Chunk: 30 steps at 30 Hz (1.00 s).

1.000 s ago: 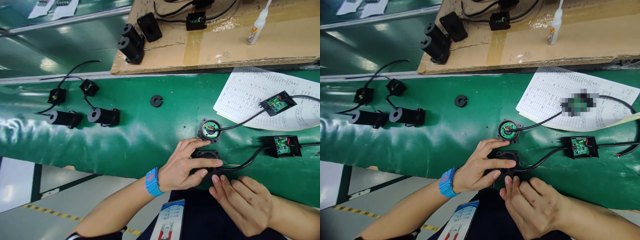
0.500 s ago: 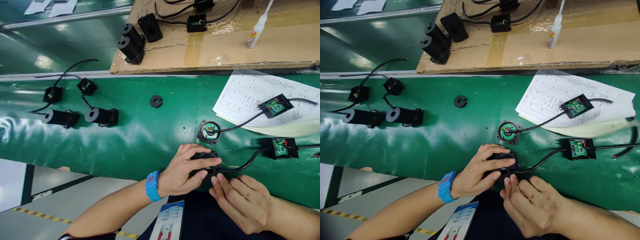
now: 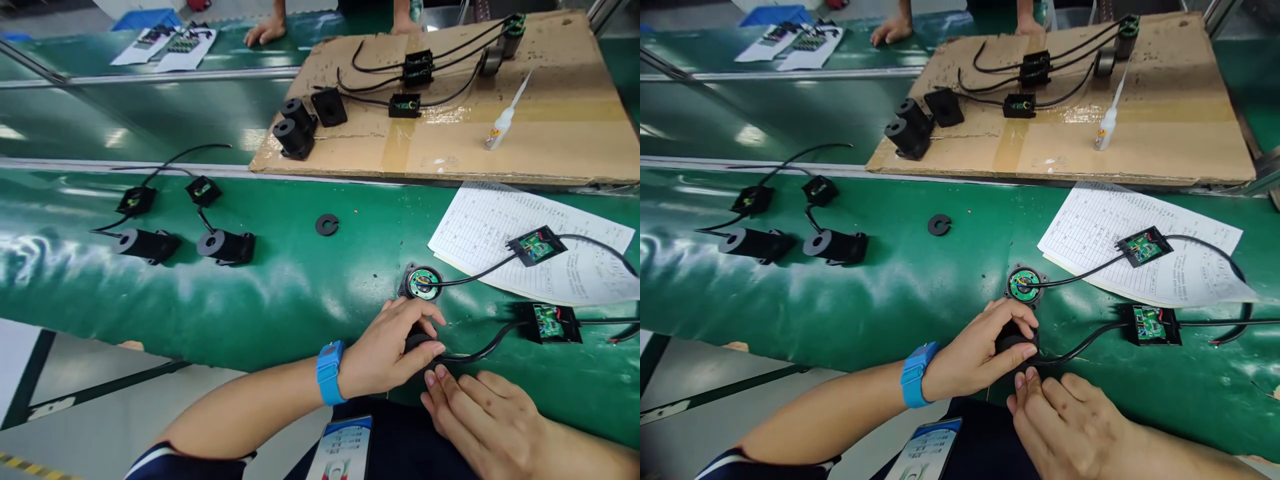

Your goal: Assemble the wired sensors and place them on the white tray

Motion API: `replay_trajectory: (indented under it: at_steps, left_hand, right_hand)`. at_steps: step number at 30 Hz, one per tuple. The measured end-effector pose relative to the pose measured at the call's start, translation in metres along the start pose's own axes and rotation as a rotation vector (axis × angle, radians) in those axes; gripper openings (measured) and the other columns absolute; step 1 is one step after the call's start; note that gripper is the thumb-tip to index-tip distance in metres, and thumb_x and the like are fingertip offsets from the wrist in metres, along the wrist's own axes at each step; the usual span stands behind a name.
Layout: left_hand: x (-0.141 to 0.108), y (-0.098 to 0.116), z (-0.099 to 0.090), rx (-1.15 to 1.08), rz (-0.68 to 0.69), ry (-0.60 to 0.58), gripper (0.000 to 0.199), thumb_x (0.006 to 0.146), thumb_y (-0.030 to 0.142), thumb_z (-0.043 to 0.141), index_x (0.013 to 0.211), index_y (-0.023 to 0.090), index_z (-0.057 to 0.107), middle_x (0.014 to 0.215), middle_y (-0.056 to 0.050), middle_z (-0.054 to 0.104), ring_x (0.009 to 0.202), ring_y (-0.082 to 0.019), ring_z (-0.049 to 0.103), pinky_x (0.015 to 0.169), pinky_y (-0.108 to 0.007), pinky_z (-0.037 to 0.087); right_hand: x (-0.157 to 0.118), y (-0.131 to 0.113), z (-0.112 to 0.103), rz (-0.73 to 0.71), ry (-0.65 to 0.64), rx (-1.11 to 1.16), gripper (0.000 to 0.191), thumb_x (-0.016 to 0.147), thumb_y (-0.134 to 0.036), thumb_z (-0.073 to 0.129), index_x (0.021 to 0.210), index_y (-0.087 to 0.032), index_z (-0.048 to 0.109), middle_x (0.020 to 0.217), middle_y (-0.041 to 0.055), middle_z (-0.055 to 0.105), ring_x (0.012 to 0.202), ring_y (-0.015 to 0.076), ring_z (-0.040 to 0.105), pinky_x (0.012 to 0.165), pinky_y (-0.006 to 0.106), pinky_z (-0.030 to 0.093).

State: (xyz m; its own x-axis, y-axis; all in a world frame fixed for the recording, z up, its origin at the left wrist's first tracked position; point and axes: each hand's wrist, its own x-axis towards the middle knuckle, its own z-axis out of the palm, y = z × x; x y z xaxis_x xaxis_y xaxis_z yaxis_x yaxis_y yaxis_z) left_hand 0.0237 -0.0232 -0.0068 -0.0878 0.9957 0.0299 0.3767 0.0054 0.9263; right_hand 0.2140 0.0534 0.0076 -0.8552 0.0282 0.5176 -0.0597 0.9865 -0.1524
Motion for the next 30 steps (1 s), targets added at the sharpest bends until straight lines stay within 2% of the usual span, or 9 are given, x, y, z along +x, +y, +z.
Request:
replay_trajectory:
  at_steps: [2, 4, 5, 7, 10, 13, 17, 24, 30]
  left_hand:
    - [0.006, -0.009, -0.007, 0.075, 0.105, 0.161, 0.023, 0.092, 0.036, 0.072, 0.104, 0.022, 0.057, 0.089, -0.001, 0.063, 0.083, -0.018, 0.060, 0.077, -0.034, 0.048]
    - [0.019, -0.020, -0.019, 0.173, 0.234, 0.271, 0.031, 0.087, 0.036, 0.076, 0.105, 0.021, 0.054, 0.097, -0.005, 0.061, 0.090, -0.020, 0.059, 0.080, -0.036, 0.051]
    - [0.028, -0.026, -0.026, 0.210, 0.285, 0.261, 0.038, 0.085, 0.035, 0.077, 0.110, 0.020, 0.053, 0.107, -0.009, 0.061, 0.101, -0.023, 0.060, 0.086, -0.039, 0.052]
    - [0.043, -0.038, -0.037, 0.208, 0.342, 0.126, 0.054, 0.081, 0.033, 0.076, 0.123, 0.018, 0.047, 0.129, -0.018, 0.058, 0.123, -0.031, 0.057, 0.099, -0.048, 0.051]
    - [0.054, -0.051, -0.044, 0.072, 0.346, -0.064, 0.058, 0.086, 0.032, 0.073, 0.133, 0.019, 0.042, 0.135, -0.019, 0.061, 0.128, -0.030, 0.061, 0.103, -0.046, 0.054]
    - [0.046, -0.055, -0.039, 0.064, 0.416, 0.013, 0.046, 0.091, 0.035, 0.073, 0.127, 0.020, 0.049, 0.124, -0.015, 0.069, 0.117, -0.026, 0.069, 0.099, -0.042, 0.058]
    - [0.030, -0.052, -0.033, 0.248, 0.491, 0.111, 0.031, 0.096, 0.043, 0.068, 0.116, 0.020, 0.061, 0.123, -0.013, 0.068, 0.113, -0.023, 0.070, 0.104, -0.043, 0.057]
    - [0.027, -0.051, -0.033, 0.281, 0.494, 0.135, 0.028, 0.099, 0.043, 0.064, 0.102, 0.016, 0.070, 0.120, -0.017, 0.068, 0.111, -0.022, 0.070, 0.106, -0.039, 0.055]
    - [0.027, -0.053, -0.034, 0.299, 0.489, 0.143, 0.030, 0.101, 0.045, 0.059, 0.094, 0.020, 0.075, 0.119, -0.015, 0.068, 0.106, -0.019, 0.068, 0.105, -0.037, 0.055]
  right_hand:
    - [0.002, 0.001, -0.001, -0.015, -0.002, -0.023, 0.014, 0.093, -0.010, 0.061, 0.095, -0.009, 0.075, 0.081, 0.0038, 0.075, 0.064, 0.0122, 0.063, 0.061, 0.033, 0.039]
    - [0.003, 0.001, -0.002, -0.024, -0.009, -0.034, 0.014, 0.092, -0.010, 0.062, 0.096, -0.008, 0.075, 0.082, 0.0046, 0.075, 0.065, 0.0128, 0.062, 0.061, 0.034, 0.039]
    - [0.004, 0.000, -0.002, -0.023, -0.012, -0.034, 0.013, 0.092, -0.010, 0.062, 0.095, -0.009, 0.075, 0.082, 0.0047, 0.075, 0.065, 0.0130, 0.062, 0.062, 0.034, 0.039]
    - [0.004, -0.001, -0.002, -0.003, -0.016, -0.018, 0.015, 0.093, -0.007, 0.060, 0.093, -0.010, 0.075, 0.081, 0.0036, 0.074, 0.068, 0.0124, 0.062, 0.068, 0.034, 0.042]
    - [0.008, 0.001, -0.003, 0.039, -0.040, 0.053, 0.021, 0.093, -0.003, 0.057, 0.086, -0.013, 0.074, 0.074, -0.0014, 0.070, 0.067, 0.0100, 0.059, 0.101, 0.041, 0.046]
    - [0.016, 0.007, -0.007, 0.062, -0.098, 0.142, 0.024, 0.093, -0.004, 0.057, 0.080, -0.014, 0.073, 0.065, -0.0062, 0.063, 0.060, 0.0077, 0.053, 0.124, 0.061, 0.028]
    - [0.027, 0.020, -0.012, 0.051, -0.182, 0.232, 0.023, 0.093, -0.006, 0.058, 0.080, -0.018, 0.073, 0.065, -0.0079, 0.064, 0.057, 0.0068, 0.051, 0.126, 0.068, 0.023]
    - [0.017, 0.025, -0.011, -0.027, -0.299, 0.180, 0.034, 0.096, -0.001, 0.050, 0.085, -0.019, 0.076, 0.073, -0.0082, 0.072, 0.057, 0.0059, 0.057, 0.130, 0.061, 0.022]
    - [0.016, 0.029, -0.015, -0.085, -0.286, 0.142, 0.030, 0.100, -0.008, 0.055, 0.087, -0.023, 0.077, 0.080, -0.0097, 0.077, 0.061, 0.0044, 0.060, 0.131, 0.041, 0.028]
